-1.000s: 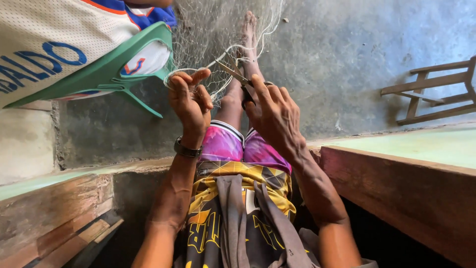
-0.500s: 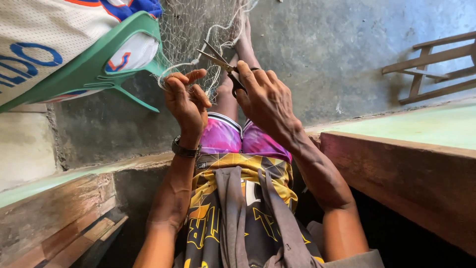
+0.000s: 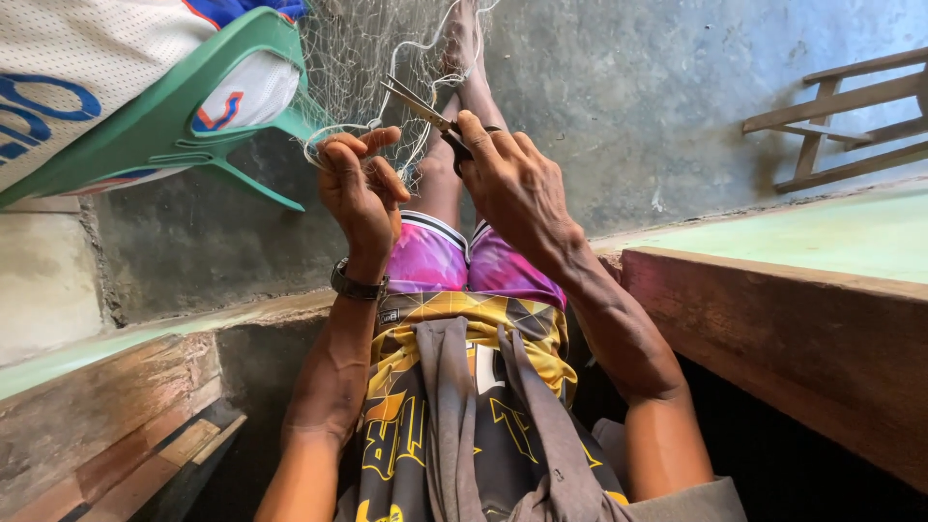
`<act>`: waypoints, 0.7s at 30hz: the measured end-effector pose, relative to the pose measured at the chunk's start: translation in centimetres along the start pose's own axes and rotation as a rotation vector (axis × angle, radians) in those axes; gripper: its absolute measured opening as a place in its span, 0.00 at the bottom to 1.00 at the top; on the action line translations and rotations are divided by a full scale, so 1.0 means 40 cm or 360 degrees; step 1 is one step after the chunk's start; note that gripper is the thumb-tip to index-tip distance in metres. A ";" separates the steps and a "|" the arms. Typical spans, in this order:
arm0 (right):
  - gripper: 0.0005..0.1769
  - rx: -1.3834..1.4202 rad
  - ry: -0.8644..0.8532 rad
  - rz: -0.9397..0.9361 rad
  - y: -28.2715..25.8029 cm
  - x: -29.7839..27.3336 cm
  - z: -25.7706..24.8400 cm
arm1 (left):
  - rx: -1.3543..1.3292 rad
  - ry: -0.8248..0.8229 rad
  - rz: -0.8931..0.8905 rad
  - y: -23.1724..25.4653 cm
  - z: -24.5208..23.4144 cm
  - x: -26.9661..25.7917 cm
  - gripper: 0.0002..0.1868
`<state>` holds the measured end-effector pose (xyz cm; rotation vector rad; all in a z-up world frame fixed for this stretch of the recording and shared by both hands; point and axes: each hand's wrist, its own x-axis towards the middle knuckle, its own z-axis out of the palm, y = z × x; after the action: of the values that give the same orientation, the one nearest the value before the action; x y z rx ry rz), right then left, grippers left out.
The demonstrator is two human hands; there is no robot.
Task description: The person is repairing or constructing a fishing net by tying knots with a netting needle and trimming the line with scissors.
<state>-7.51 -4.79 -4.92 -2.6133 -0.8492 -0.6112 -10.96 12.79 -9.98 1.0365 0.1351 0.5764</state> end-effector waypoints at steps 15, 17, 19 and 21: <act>0.30 0.0213 -0.0053 0.0154 -0.005 0.006 0.006 | -0.0065 0.0024 -0.0106 -0.009 -0.001 0.000 0.15; 0.29 0.0217 -0.0059 0.0155 -0.006 0.007 -0.005 | -0.0045 0.0018 -0.0111 -0.009 -0.001 0.002 0.15; 0.29 0.0192 -0.0057 0.0145 0.001 0.004 0.006 | -0.0047 0.0022 -0.0115 -0.011 -0.001 0.001 0.15; 0.29 0.0166 -0.0056 0.0135 0.006 -0.001 0.013 | -0.0050 0.0027 -0.0122 -0.016 -0.004 -0.001 0.15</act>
<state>-7.25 -4.77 -5.43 -2.5575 -0.7554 -0.4858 -10.79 12.65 -10.60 0.9920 0.1793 0.5164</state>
